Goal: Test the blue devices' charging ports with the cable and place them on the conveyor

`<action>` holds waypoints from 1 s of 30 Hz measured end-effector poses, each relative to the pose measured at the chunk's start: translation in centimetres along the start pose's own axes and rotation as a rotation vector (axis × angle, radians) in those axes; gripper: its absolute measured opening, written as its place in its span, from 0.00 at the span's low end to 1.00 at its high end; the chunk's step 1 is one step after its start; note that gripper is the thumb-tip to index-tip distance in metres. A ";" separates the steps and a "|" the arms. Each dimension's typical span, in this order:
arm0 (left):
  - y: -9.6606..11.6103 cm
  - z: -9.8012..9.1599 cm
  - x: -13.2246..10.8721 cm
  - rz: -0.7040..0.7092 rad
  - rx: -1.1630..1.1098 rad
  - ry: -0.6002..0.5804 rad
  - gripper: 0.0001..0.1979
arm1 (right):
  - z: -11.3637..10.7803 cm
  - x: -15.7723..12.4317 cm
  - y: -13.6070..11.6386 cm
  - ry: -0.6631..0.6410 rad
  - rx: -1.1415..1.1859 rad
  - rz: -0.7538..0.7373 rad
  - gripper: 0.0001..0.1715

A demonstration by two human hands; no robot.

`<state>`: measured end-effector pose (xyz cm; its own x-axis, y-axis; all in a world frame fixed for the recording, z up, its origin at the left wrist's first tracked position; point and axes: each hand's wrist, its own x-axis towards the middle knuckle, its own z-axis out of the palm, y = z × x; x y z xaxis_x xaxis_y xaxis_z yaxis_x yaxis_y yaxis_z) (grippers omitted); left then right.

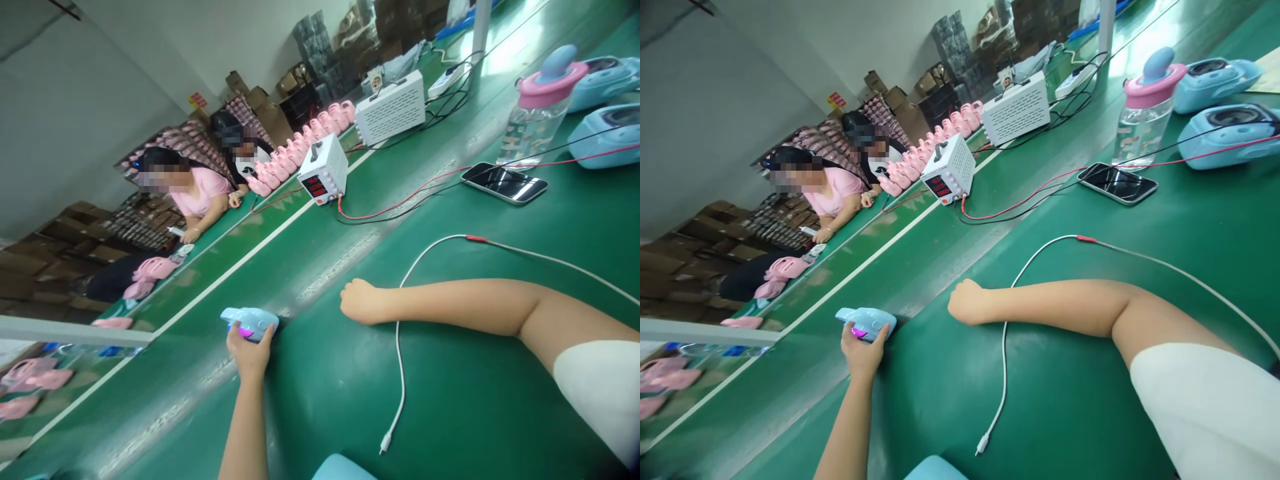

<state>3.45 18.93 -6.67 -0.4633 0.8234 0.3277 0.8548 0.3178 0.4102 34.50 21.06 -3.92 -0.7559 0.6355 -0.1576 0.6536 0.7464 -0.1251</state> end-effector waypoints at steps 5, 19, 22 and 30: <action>0.1 -1.1 0.3 -0.122 0.035 -0.043 0.40 | -0.1 -0.3 -0.3 -0.011 -0.035 0.008 0.11; 0.5 -1.0 -0.6 -0.178 -0.036 -0.033 0.40 | -0.5 -0.8 -0.6 -0.015 -0.051 0.002 0.11; 0.7 -2.6 -2.8 -0.073 -0.054 -0.124 0.43 | -1.1 -1.4 -0.7 0.013 0.009 -0.051 0.12; 2.1 -12.0 -20.9 -0.028 -0.069 0.178 0.18 | 0.7 -4.7 -6.1 -0.191 0.870 -0.643 0.27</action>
<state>12.15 -3.27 -2.42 -0.5258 0.7164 0.4585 0.8259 0.3010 0.4768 34.09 13.34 -3.06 -0.9957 0.0807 0.0445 0.0002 0.4849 -0.8745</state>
